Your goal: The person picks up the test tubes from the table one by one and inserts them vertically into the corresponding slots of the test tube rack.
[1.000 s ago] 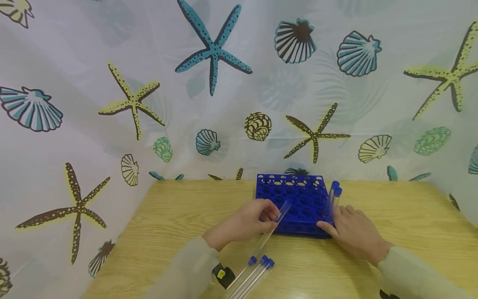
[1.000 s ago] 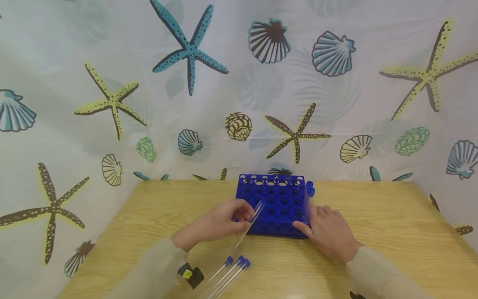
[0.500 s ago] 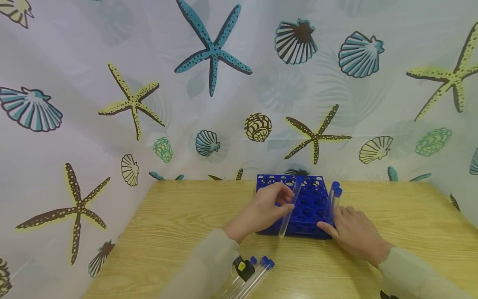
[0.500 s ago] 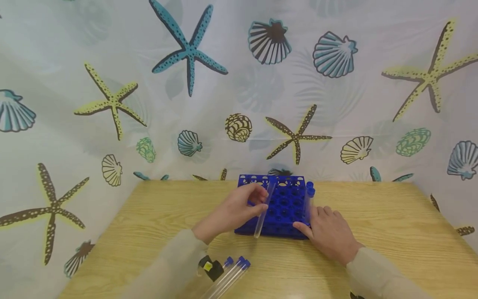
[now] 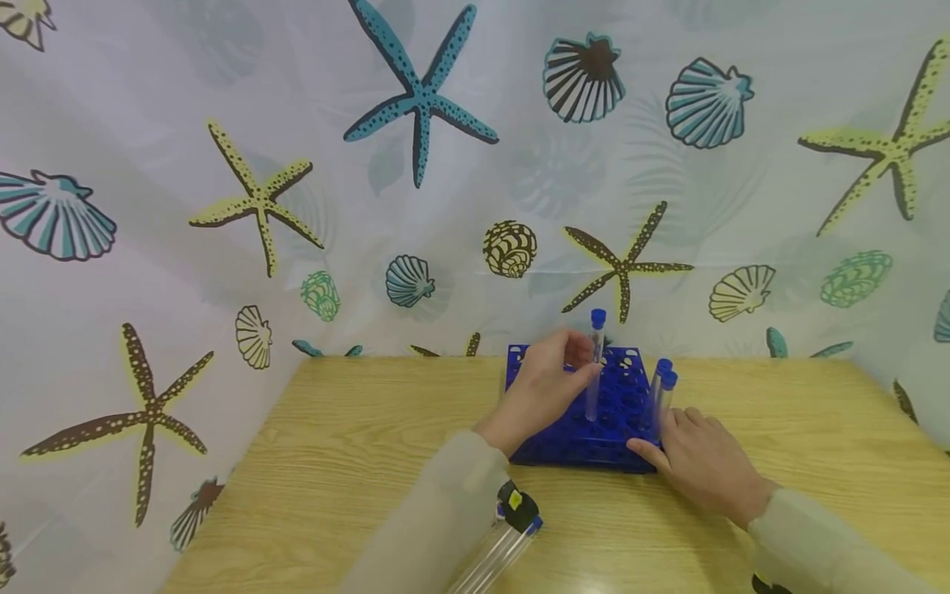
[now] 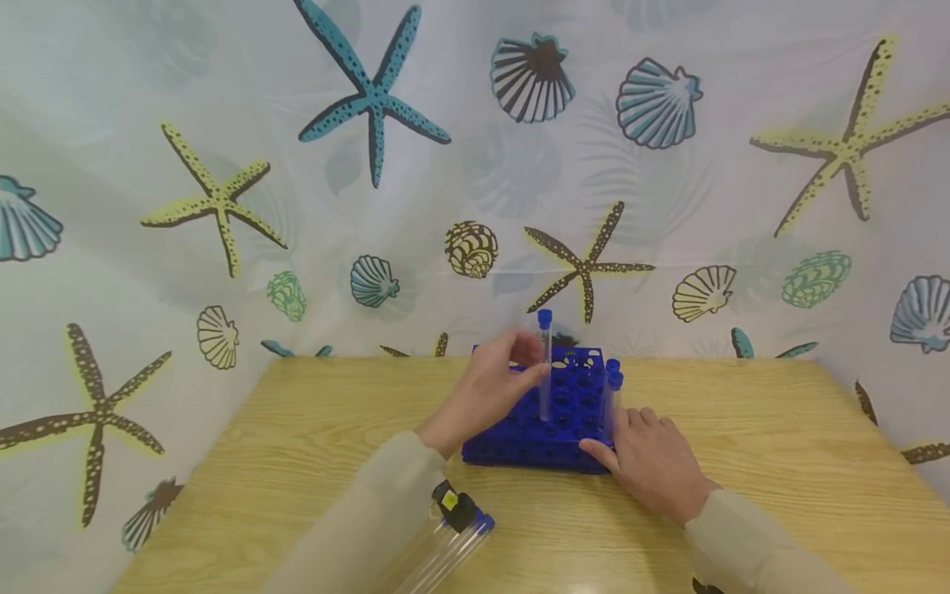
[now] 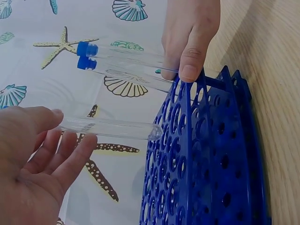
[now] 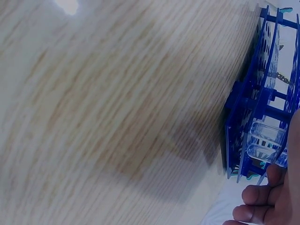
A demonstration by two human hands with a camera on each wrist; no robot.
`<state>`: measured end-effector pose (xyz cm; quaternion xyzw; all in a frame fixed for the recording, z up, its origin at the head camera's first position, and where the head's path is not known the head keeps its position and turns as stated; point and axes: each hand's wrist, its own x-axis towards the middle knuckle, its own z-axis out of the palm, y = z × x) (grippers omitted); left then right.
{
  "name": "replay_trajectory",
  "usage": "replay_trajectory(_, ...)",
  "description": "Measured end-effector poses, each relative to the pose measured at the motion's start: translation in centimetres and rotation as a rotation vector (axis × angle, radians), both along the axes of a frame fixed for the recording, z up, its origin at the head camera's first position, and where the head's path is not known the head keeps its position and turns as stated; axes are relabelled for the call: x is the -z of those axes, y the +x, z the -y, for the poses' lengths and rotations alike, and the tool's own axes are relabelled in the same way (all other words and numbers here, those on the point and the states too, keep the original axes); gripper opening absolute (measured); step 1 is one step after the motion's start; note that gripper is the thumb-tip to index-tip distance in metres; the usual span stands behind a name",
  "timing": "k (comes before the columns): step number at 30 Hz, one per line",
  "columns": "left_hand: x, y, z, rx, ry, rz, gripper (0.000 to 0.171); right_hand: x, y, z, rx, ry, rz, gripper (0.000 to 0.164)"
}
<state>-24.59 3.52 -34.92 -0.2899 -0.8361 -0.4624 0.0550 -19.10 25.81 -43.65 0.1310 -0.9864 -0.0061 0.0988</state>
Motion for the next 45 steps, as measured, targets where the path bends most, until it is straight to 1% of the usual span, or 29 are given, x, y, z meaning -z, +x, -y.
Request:
replay_trajectory(3, -0.1, -0.5, -0.8, 0.018, 0.029, -0.027, 0.022, 0.0, -0.1, 0.0, -0.003, 0.0, 0.0, 0.08)
replay_trajectory(6, -0.3, -0.8, -1.7, 0.026, 0.031, -0.071, 0.023, -0.1, -0.1, -0.1, -0.007, -0.002, -0.004, 0.079)
replay_trajectory(11, -0.2, -1.2, -3.2, 0.016, 0.03, -0.126, 0.023, 0.0, 0.0, -0.1, -0.011, -0.007, -0.013, 0.077)
replay_trajectory(14, -0.1, -1.4, -4.1, 0.008, 0.028, -0.139, 0.023, 0.0, 0.0, -0.2, -0.015, -0.004, -0.015, 0.075)
replay_trajectory(18, 0.2, -1.6, -5.3, -0.014, 0.019, -0.122, 0.022, 0.1, -0.1, -0.3, -0.012, -0.001, -0.012, 0.076)
replay_trajectory(21, 0.3, -1.7, -6.1, -0.045, 0.003, -0.117, 0.021, 0.3, -0.1, -0.3, -0.007, -0.004, -0.007, 0.078)
replay_trajectory(25, 0.4, -1.6, -7.0, -0.094, -0.027, -0.138, 0.02, 0.4, -0.2, -0.3, 0.0, -0.008, 0.009, 0.08)
replay_trajectory(33, 1.1, -1.6, -8.0, -0.151, -0.053, -0.149, 0.018, 0.3, -0.1, -0.2, 0.008, -0.01, 0.024, 0.082)
replay_trajectory(38, 1.6, -1.7, -8.2, -0.16, -0.067, -0.159, 0.017, 0.2, 0.0, -0.2, 0.003, -0.01, 0.03, 0.083)
replay_trajectory(41, 1.9, -1.7, -8.4, -0.156, -0.065, -0.166, 0.016, 0.3, 0.0, -0.2, 0.0, -0.006, 0.017, 0.081)
replay_trajectory(45, 2.3, -1.7, -8.6, -0.16, -0.088, -0.19, 0.015, 0.3, -0.1, -0.1, -0.008, -0.007, -0.006, 0.078)
